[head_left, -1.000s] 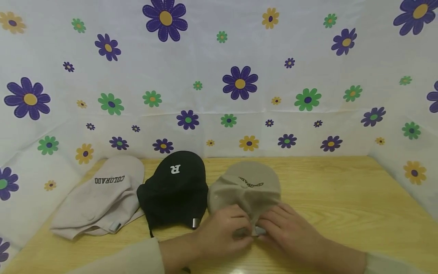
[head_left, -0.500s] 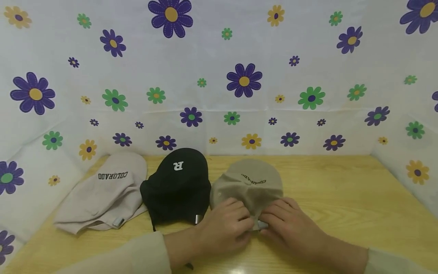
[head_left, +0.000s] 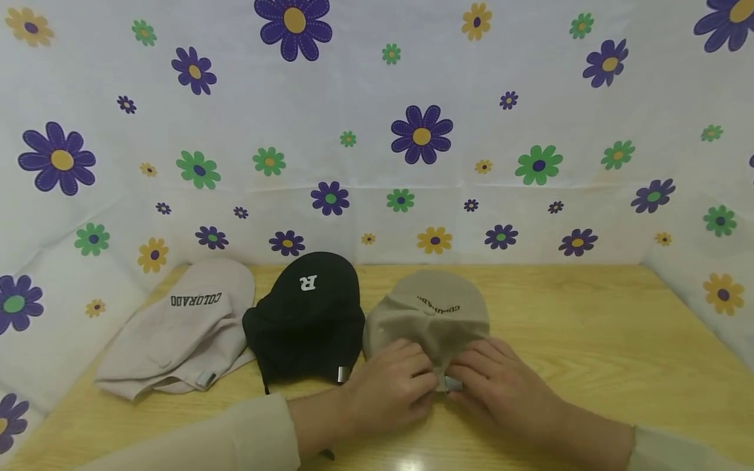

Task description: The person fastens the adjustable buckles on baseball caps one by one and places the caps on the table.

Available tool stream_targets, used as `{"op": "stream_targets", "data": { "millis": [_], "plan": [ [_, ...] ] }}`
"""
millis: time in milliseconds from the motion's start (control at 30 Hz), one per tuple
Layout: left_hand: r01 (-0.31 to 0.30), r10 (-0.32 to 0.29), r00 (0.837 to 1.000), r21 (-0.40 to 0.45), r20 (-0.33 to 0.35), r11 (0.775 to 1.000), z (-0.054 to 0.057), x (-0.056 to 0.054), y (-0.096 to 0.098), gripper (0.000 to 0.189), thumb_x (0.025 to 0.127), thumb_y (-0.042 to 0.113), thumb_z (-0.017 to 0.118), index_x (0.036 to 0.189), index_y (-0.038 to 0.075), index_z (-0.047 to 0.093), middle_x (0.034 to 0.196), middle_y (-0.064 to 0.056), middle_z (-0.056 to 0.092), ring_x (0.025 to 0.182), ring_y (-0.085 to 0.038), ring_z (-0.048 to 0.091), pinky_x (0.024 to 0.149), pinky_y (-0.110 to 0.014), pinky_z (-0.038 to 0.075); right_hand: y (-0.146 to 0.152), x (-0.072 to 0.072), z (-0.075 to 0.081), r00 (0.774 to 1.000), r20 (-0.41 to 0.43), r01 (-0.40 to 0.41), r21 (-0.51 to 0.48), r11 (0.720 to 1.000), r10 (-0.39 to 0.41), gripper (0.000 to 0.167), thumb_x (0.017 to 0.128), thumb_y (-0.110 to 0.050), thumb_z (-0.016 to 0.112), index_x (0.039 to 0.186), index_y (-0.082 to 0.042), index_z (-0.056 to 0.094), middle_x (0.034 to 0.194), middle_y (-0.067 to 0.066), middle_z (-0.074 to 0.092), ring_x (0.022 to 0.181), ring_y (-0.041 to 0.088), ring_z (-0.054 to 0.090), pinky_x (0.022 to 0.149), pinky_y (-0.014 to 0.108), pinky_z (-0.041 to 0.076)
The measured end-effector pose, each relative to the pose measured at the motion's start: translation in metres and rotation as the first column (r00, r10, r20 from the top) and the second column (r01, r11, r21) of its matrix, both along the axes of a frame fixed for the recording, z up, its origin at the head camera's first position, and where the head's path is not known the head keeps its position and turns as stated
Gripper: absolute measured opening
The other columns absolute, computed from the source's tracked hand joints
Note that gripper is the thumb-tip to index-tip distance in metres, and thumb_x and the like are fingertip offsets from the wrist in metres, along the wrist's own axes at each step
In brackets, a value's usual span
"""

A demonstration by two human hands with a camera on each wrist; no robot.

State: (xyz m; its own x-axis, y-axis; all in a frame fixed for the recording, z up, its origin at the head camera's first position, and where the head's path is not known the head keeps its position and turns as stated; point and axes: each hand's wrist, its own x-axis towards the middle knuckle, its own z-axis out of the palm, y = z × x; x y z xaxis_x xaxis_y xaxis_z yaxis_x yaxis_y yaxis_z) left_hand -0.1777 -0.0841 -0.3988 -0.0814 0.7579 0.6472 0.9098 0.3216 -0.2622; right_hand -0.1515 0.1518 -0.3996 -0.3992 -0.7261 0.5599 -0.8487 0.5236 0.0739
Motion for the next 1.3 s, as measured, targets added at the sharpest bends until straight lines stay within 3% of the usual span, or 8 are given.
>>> {"op": "stream_targets", "data": {
  "millis": [167, 567, 933, 1067, 1300],
  "plan": [
    [-0.009, 0.009, 1.0, -0.014, -0.02, 1.0, -0.0003, -0.0005, 0.0006, 0.007, 0.075, 0.015, 0.073, 0.075, 0.017, 0.066, 0.079, 0.007, 0.06, 0.075, -0.011, 0.056, 0.074, -0.025, 0.047, -0.0007, -0.0009, -0.0009, 1.0, 0.0, -0.024, -0.019, 1.0, 0.024, 0.022, 0.096, -0.029, 0.063, 0.109, -0.013, 0.07, 0.111, -0.003, 0.068, 0.109, 0.019, 0.061, 0.103, 0.031, 0.036],
    [0.052, -0.052, 0.999, 0.016, -0.002, 0.999, 0.0002, -0.0002, 0.0016, 0.007, 0.075, 0.012, 0.073, 0.077, 0.016, 0.068, 0.08, 0.006, 0.061, 0.077, -0.01, 0.057, 0.076, -0.023, 0.047, -0.0032, 0.0015, 0.0003, 0.999, 0.018, -0.028, -0.021, 0.999, 0.028, 0.021, 0.094, -0.026, 0.065, 0.109, -0.013, 0.069, 0.113, -0.003, 0.067, 0.11, 0.02, 0.06, 0.104, 0.031, 0.034],
    [0.068, -0.068, 0.998, 0.033, -0.009, 0.997, 0.002, -0.0006, 0.002, 0.006, 0.075, 0.012, 0.073, 0.077, 0.016, 0.069, 0.08, 0.007, 0.062, 0.077, -0.009, 0.058, 0.074, -0.023, 0.048, -0.0043, 0.0011, -0.0005, 0.999, 0.028, -0.024, -0.075, 0.997, 0.026, 0.019, 0.096, -0.028, 0.064, 0.108, -0.014, 0.069, 0.111, -0.005, 0.067, 0.108, 0.018, 0.059, 0.1, 0.029, 0.036],
    [0.033, -0.033, 0.999, 0.029, 0.001, 0.999, 0.0015, 0.001, 0.0019, 0.005, 0.077, 0.013, 0.071, 0.079, 0.017, 0.068, 0.081, 0.007, 0.062, 0.079, -0.009, 0.058, 0.077, -0.024, 0.047, -0.0052, 0.0006, -0.001, 1.0, 0.001, -0.028, -0.106, 0.994, 0.028, 0.021, 0.099, -0.031, 0.059, 0.106, -0.014, 0.069, 0.108, -0.006, 0.067, 0.106, 0.017, 0.059, 0.096, 0.03, 0.04],
    [-0.128, 0.128, 0.992, 0.0, -0.001, 0.992, -0.0018, 0.0036, 0.0014, 0.013, 0.073, 0.019, 0.071, 0.082, 0.021, 0.062, 0.081, 0.008, 0.057, 0.077, -0.011, 0.053, 0.078, -0.029, 0.043, -0.0036, 0.0005, -0.0015, 0.998, 0.056, 0.044, -0.108, 0.993, -0.038, 0.019, 0.095, -0.031, 0.066, 0.106, -0.017, 0.069, 0.108, -0.007, 0.067, 0.107, 0.016, 0.058, 0.092, 0.036, 0.042]
  ]
}}
